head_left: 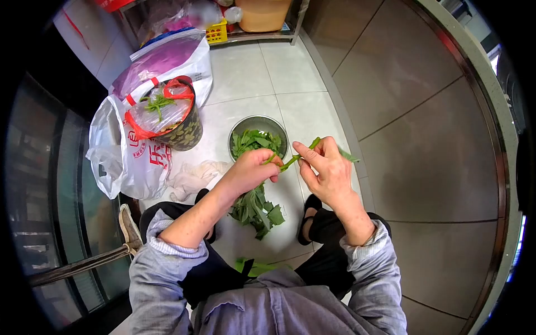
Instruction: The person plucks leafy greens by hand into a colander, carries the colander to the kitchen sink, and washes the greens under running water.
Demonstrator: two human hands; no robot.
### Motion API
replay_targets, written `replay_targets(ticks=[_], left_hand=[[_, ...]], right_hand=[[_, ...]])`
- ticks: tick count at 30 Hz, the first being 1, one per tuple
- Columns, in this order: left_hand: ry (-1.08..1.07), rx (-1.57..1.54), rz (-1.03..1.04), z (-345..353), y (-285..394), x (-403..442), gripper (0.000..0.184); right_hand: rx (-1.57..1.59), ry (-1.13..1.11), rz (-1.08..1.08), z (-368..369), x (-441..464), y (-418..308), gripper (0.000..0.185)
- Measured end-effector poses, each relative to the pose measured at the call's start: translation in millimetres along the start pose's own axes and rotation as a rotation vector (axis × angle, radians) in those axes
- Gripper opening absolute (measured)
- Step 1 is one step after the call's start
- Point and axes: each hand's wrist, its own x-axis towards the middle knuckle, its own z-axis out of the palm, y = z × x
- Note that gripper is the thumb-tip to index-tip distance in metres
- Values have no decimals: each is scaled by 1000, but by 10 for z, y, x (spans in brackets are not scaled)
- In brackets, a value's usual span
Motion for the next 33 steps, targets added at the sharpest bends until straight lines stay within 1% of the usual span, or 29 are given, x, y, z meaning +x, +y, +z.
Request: replay_targets(ticks=[1, 3, 4, 6, 7, 8, 11, 12, 14, 17, 20, 21, 23, 24, 26, 27, 28, 29, 32, 33], left_hand=[[-7, 34, -23, -11, 26, -6, 19], [46, 80, 61, 18, -76, 24, 20], [73, 105, 102, 32, -117, 32, 21], [101, 267, 167, 43, -124, 18, 21], [114, 346, 197, 59, -96, 3, 20], [121, 357, 229, 80, -65, -14, 20], [134, 377, 240, 105, -58, -20, 20], [114, 391, 214, 99, -22, -34, 19], [74, 419, 165, 86, 74, -59, 18], [246, 681, 525, 139, -121, 9, 14], [209, 1004, 319, 253, -11, -37, 12], [243, 969, 337, 272, -1, -34, 12], [311, 900, 375, 290, 15, -20, 12], [408, 740, 397, 296, -15, 19, 13], [586, 417, 435, 296, -150, 163, 15], [669, 229, 400, 220, -173, 266, 19], [695, 127, 331, 113, -183, 334, 21], [720, 24, 259, 31, -211, 369, 23], [443, -27, 114, 9, -71, 263, 22], [367, 19, 133, 51, -78, 252, 19]], right_hand=[[-63, -32, 20, 8, -23, 25, 26], [-193, -94, 56, 41, -88, 60, 25], [-226, -103, 29, 46, -103, 41, 24], [-295, -120, -25, 56, -114, -4, 22], [-256, -131, -55, 47, -97, -2, 21], [-216, -142, -85, 35, -73, 4, 20], [-105, -134, -130, 52, -30, 65, 19], [-70, -124, -137, 64, -33, 85, 19], [-172, -206, -127, 97, -89, 81, 19], [-238, -302, -103, 115, -113, 80, 20], [-200, -337, -58, 119, -128, 116, 17], [-175, -342, -42, 125, -133, 126, 15], [-13, -260, 93, 156, -137, 85, 13], [67, -216, 160, 177, -138, 54, 12], [243, -285, 259, 300, -224, -24, 11], [330, -317, 309, 357, -263, -83, 12], [305, -335, 303, 352, -261, -179, 14], [323, -300, 340, 319, -238, -181, 15], [362, -193, 462, 260, -170, -90, 15], [341, -192, 481, 234, -162, -48, 15]])
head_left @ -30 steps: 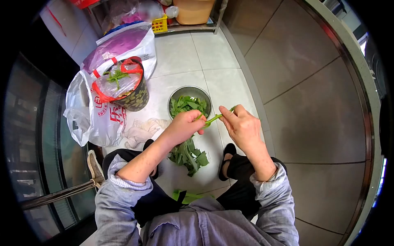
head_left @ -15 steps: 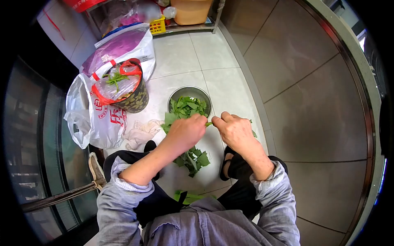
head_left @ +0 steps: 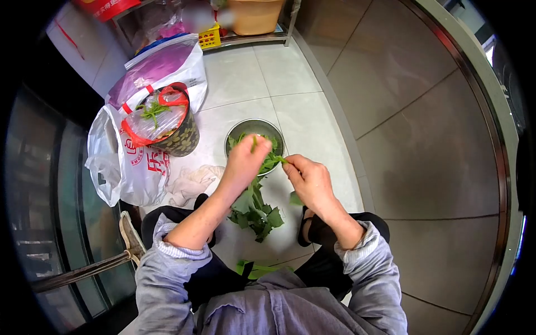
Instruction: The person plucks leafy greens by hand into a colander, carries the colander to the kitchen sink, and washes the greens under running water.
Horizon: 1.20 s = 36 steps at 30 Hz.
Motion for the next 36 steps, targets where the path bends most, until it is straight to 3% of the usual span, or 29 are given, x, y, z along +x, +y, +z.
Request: replay_targets(ticks=[3, 7, 10, 12, 15, 17, 18, 20, 21, 24, 28, 30, 36], left_hand=[[-176, 74, 33, 110, -4, -148, 18], [-73, -97, 135, 174, -54, -179, 18], [-38, -25, 49, 140, -55, -208, 16], [-17, -138, -15, 123, -27, -238, 14], [-33, -392, -206, -2, 96, -273, 11], [-120, -591, -318, -172, 193, -295, 9], [-112, -626, -300, -259, 199, -304, 9], [-103, -701, -263, -378, 206, -274, 8], [21, -626, -256, -417, 317, -286, 8], [93, -634, -178, -573, 220, -229, 8], [-24, -372, -232, -460, 245, -355, 14], [97, -114, -17, -240, 51, -370, 18], [400, 327, 180, -81, 41, -296, 20]], right_hand=[[-44, 21, 42, -74, 13, -21, 15], [-92, 37, -45, -7, 6, -12, 14], [-76, 36, -92, 72, 13, -25, 14], [-31, 24, -87, 141, 27, -21, 15], [383, -83, -41, 267, 108, 37, 16], [715, -258, 191, 240, 195, -3, 16], [869, -344, 317, 230, 226, -77, 16], [1003, -306, 342, 291, 304, -219, 15], [1068, -298, 359, 301, 349, -257, 15], [1211, -248, 376, 381, 443, -305, 12], [1343, -148, 388, 490, 486, -261, 8], [1409, -44, 398, 595, 501, -293, 8], [1462, 37, 354, 836, 509, -391, 13]])
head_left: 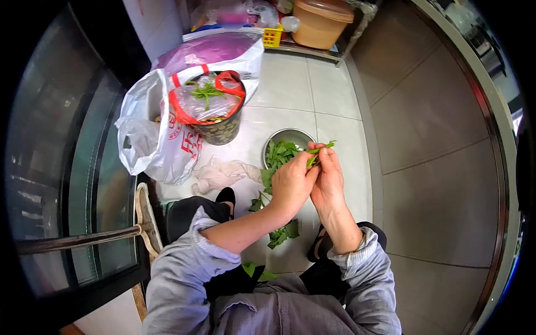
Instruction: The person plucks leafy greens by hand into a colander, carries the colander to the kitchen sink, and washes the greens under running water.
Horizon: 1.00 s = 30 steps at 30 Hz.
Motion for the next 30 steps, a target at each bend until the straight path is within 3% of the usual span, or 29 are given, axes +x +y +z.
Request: replay_targets(ticks=[4, 6, 8, 11, 16, 20, 22, 25, 26, 28, 30], left_hand=[[109, 68, 46, -42, -59, 82, 12], [114, -11, -161, -89, -76, 148, 9], [238, -492, -376, -49, -274, 178, 11], [314, -742, -624, -445, -173, 235, 13], [399, -916, -750, -1167, -205, 274, 10], [457, -990, -779, -1422, -274, 285, 11], [466, -984, -790, -1461, -362, 314, 12], [479, -884, -890, -1491, -274, 438, 13], [442, -856, -780, -1453, -368, 436, 13], [380, -863, -793, -1398, -319, 432, 16], [322, -860, -808, -1313, -271, 392, 16]], right_hand=[[-15, -13, -18, 188, 24, 74, 12], [-134, -25, 8, 269, 93, 83, 11], [-254, -41, 39, 367, 248, 55, 12], [-367, -68, 141, 397, 606, 355, 13], [-440, -99, 249, 933, 1232, 897, 16], [-537, -277, 249, 1479, 1926, 1500, 18], [-609, -360, 380, 1599, 2191, 1742, 22], [-746, -338, 310, 1261, 2215, 1994, 24], [-672, -362, 316, 1042, 2041, 1873, 21], [-681, -357, 325, 371, 1631, 1676, 23], [-905, -278, 360, -568, 1311, 1624, 20]])
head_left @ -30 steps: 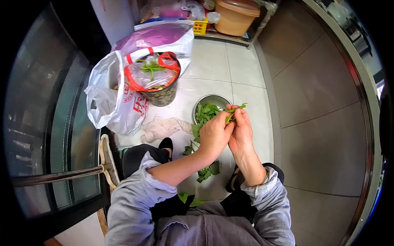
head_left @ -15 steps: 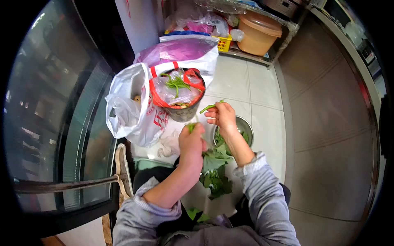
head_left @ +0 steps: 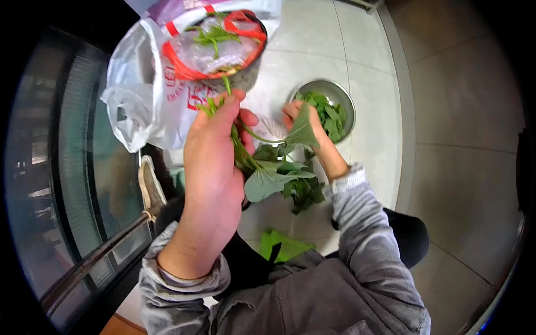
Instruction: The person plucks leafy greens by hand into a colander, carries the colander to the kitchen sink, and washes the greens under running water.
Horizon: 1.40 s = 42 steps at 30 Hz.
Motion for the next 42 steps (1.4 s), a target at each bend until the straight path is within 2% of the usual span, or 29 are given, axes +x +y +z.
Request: replay_targets(ticks=[2, 3, 5, 8, 10, 13, 14, 15, 18, 19, 22, 23, 26, 27, 30, 31, 34, 37, 42], left_hand=[[-31, 27, 7, 55, -121, -21, 15], [-28, 0, -26, 90, -159, -42, 15], [-31, -47, -84, 189, -214, -115, 15], [-79, -68, -78, 317, -256, -138, 14], [-109, -69, -85, 313, -273, -97, 15], [-95, -30, -95, 315, -299, -39, 15], [-79, -9, -100, 313, -311, -21, 15], [-46, -3, -116, 305, -324, 29, 14], [46, 16, -123, 203, -361, 142, 14], [76, 42, -89, 185, -393, 167, 14], [-39, 176, -117, 120, -537, 263, 14], [-61, 239, -119, 155, -603, 271, 14], [-188, 369, -122, 223, -814, 222, 7], [-214, 419, -108, 220, -854, 208, 7], [-295, 576, -48, 185, -1012, 214, 8], [-326, 636, -16, 175, -1049, 221, 8], [-490, 755, 0, 179, -1132, 88, 14], [-771, 828, -27, 192, -1242, -128, 24], [-906, 715, -21, 392, -1158, -484, 18]], right_hand=[[58, 202, 122, -329, -423, 860, 19], [1, 285, 215, -418, -642, 1077, 25], [-243, 396, 387, -611, -940, 1820, 19], [-586, 440, 156, -406, -1181, 2079, 16], [-581, 306, 95, -234, -1023, 2230, 17], [-366, 320, -90, 197, -603, 2497, 33], [-625, 303, -153, 251, -595, 2541, 36], [-667, 288, -149, 317, -542, 2504, 38], [-830, 50, 117, 312, -534, 2006, 35], [-789, 35, 74, 310, -544, 1994, 29], [-436, 3, -42, 184, -760, 1692, 24], [-392, -20, 57, 89, -909, 1404, 24], [5, -9, -3, -26, -1023, 1569, 24], [131, -6, 50, -82, -1129, 1435, 21], [154, -16, 174, -258, -1591, 694, 10], [313, -43, 166, -323, -1725, 570, 8], [451, -33, 39, -469, -2086, 151, 7], [399, 13, -84, -616, -2363, -224, 10], [190, 172, -108, -777, -2658, -620, 16]])
